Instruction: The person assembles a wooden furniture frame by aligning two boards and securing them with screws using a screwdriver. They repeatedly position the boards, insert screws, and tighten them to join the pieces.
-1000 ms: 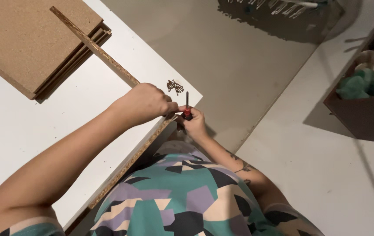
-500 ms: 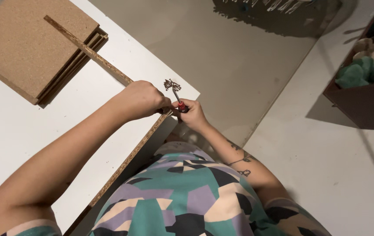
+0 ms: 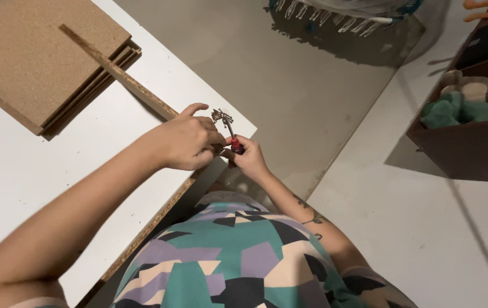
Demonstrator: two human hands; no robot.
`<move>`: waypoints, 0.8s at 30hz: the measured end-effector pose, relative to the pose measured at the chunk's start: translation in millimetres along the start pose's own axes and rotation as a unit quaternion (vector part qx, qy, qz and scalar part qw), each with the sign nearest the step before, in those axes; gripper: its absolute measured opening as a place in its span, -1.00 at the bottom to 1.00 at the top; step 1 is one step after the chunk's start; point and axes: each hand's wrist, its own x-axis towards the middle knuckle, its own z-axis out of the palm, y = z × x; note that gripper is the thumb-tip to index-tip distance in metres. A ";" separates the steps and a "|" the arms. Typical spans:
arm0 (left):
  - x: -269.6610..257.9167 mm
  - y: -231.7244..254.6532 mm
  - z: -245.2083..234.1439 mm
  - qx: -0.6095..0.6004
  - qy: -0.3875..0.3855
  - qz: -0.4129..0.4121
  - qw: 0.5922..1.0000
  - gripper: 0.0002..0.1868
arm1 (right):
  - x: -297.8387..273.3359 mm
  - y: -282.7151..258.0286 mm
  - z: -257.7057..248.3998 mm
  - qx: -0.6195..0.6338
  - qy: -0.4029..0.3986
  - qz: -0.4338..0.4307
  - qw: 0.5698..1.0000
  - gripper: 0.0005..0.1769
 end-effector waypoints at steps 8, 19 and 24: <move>-1.7 19.1 0.3 0.100 0.035 -0.018 0.994 -0.67 | -46.8 -14.5 -25.7 -0.037 -0.041 -0.056 0.997 -0.54; 0.1 8.4 15.2 0.060 0.132 0.016 0.989 -0.75 | -113.3 -90.0 -32.7 -0.262 -0.026 0.060 0.963 -0.54; -1.7 11.3 15.1 0.070 0.146 0.013 0.987 -0.75 | -117.8 -103.6 -20.1 -0.278 -0.038 0.010 0.960 -0.49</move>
